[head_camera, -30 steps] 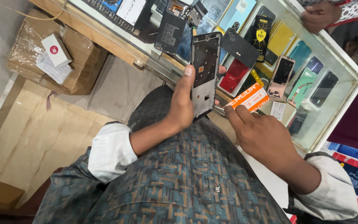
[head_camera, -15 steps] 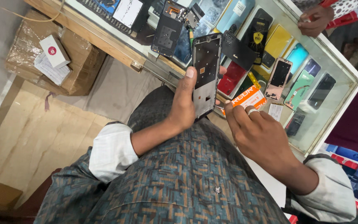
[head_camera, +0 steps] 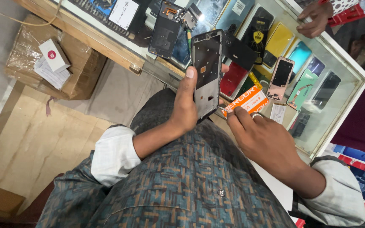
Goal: The person uses a screwdriver and a metal prying tool to remove screws and pry open the back cover of a smartphone. The device is held in the left hand while the right hand manipulates the tools to separate the casing.
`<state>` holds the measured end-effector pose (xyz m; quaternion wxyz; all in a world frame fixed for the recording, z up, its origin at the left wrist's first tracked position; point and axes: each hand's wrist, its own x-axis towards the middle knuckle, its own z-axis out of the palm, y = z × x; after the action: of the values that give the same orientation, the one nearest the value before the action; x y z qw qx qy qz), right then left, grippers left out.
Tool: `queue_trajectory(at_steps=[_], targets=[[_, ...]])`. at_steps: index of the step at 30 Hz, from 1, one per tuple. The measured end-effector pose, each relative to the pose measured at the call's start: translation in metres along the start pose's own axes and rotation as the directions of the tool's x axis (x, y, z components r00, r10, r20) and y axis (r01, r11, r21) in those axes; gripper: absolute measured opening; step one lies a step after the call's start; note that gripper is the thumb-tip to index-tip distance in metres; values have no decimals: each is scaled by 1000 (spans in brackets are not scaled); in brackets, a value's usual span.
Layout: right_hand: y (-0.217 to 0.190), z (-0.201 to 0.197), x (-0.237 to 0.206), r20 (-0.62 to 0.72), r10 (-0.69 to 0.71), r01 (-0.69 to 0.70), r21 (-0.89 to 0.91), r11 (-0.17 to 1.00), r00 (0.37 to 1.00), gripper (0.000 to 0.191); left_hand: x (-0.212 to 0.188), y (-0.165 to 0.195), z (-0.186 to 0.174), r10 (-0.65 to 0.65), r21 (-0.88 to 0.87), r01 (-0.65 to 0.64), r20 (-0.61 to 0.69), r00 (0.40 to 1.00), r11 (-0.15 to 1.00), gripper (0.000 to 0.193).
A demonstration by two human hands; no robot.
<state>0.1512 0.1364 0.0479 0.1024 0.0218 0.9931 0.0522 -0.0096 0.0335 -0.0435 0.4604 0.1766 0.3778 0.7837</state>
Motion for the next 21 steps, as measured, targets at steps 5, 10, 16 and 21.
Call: queue_trajectory(at_steps=[5,10,16,21], targets=[[3,2,-5,-36,33,-30,62,998,999,42,2,-2,3,-13,-42,13,-3,1000,999,71],[-3,9,-4,-56,30,-35,-80,996,998,48,1,-5,3,46,-8,-46,5,999,999,72],[-11,18,-2,-87,119,-116,44,992,989,44,0,-7,5,88,83,-90,21,996,992,71],[-14,20,4,-28,333,-299,368,880,943,22,3,-8,6,112,97,-112,10,994,989,70]])
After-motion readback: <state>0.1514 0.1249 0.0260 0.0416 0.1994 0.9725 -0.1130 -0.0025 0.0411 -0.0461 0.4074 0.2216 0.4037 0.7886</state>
